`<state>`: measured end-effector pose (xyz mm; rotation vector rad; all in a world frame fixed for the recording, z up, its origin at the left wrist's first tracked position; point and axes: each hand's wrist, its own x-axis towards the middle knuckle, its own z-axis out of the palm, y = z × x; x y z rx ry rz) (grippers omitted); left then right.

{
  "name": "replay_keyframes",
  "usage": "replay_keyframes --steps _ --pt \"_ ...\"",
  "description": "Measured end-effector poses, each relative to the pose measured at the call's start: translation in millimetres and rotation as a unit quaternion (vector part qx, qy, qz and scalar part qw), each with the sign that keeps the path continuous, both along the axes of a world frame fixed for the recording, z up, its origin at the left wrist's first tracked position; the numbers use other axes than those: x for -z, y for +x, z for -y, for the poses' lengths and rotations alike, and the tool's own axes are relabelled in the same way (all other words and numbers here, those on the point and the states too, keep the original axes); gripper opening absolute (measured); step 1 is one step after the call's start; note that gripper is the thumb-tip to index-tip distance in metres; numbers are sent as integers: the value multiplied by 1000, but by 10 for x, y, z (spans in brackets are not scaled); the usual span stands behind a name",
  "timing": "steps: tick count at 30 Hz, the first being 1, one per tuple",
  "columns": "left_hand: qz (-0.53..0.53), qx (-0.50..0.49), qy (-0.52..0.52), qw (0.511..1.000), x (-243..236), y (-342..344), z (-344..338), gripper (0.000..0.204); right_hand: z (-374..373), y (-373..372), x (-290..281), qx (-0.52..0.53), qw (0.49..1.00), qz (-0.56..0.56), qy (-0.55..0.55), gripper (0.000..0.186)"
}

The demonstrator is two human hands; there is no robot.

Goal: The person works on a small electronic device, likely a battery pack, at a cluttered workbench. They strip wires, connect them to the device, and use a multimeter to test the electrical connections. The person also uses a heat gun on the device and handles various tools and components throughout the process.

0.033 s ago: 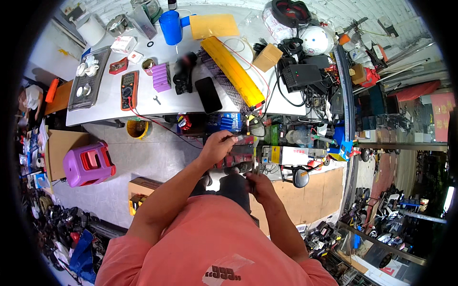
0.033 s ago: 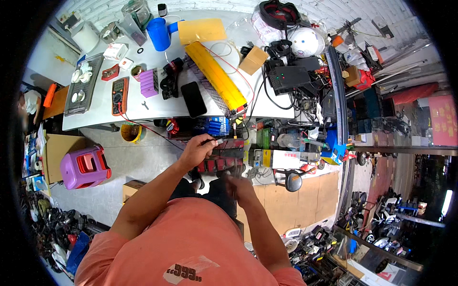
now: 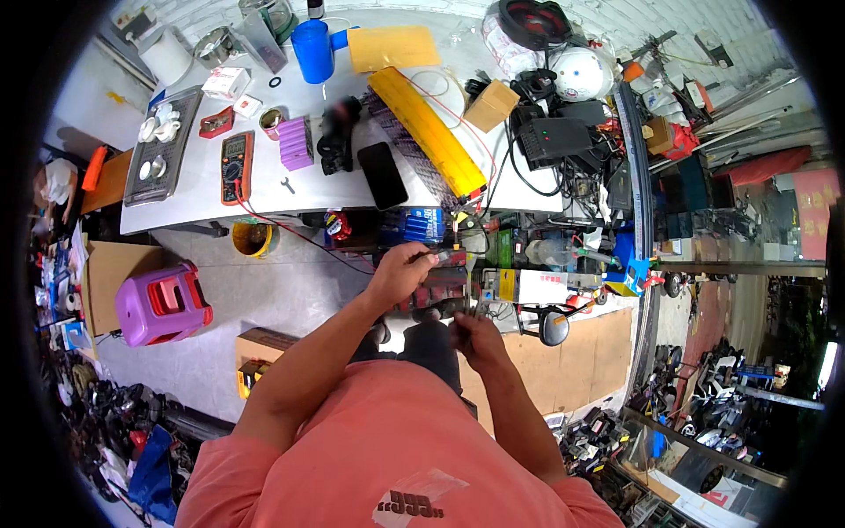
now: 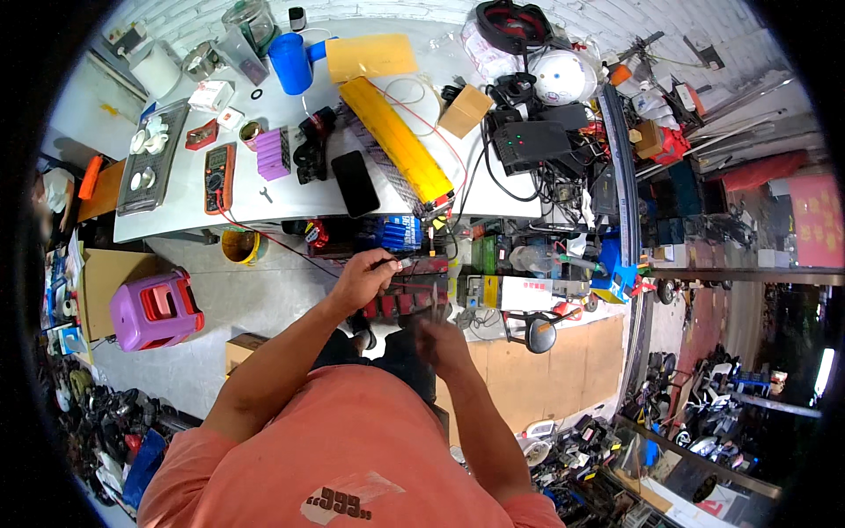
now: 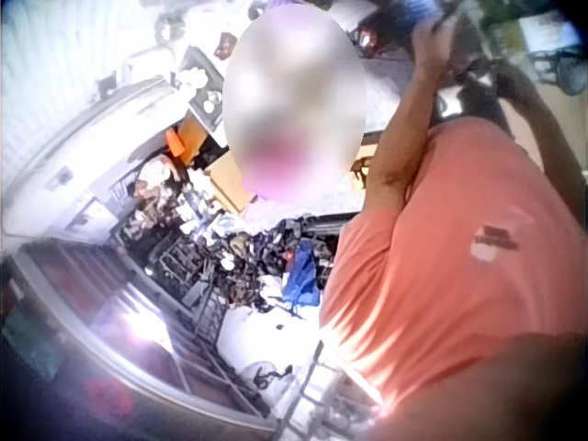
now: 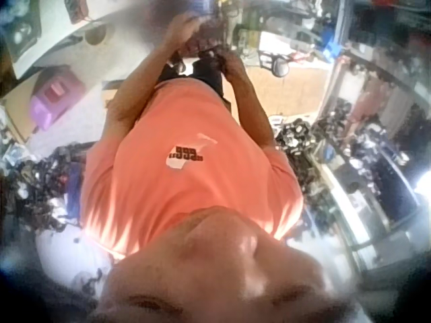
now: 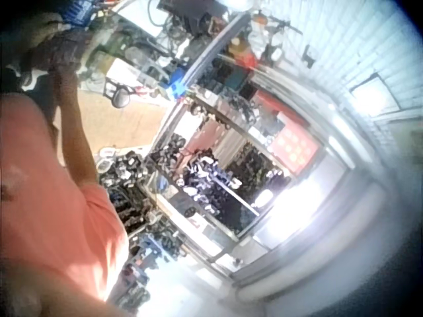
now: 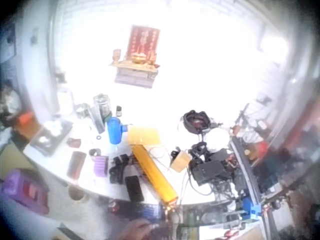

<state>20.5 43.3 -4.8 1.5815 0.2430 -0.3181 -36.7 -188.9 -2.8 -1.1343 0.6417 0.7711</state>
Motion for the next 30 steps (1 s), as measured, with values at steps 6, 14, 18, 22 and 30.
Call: replay_keyframes --steps 6,14,18,22,30 --pt "39 56 31 997 -26 -76 68 18 -477 420 -219 114 990 49 74 22" --pt "35 86 146 985 -90 -118 7 31 -570 433 98 38 961 267 -67 17" --pt "67 100 91 989 -133 -115 -39 29 -593 463 -29 62 979 188 -38 22" --pt "11 101 -79 992 -224 -104 -36 27 -559 536 -103 116 990 29 72 25" --pt "19 149 67 986 -146 -117 -74 29 -624 411 116 47 934 332 -125 22"
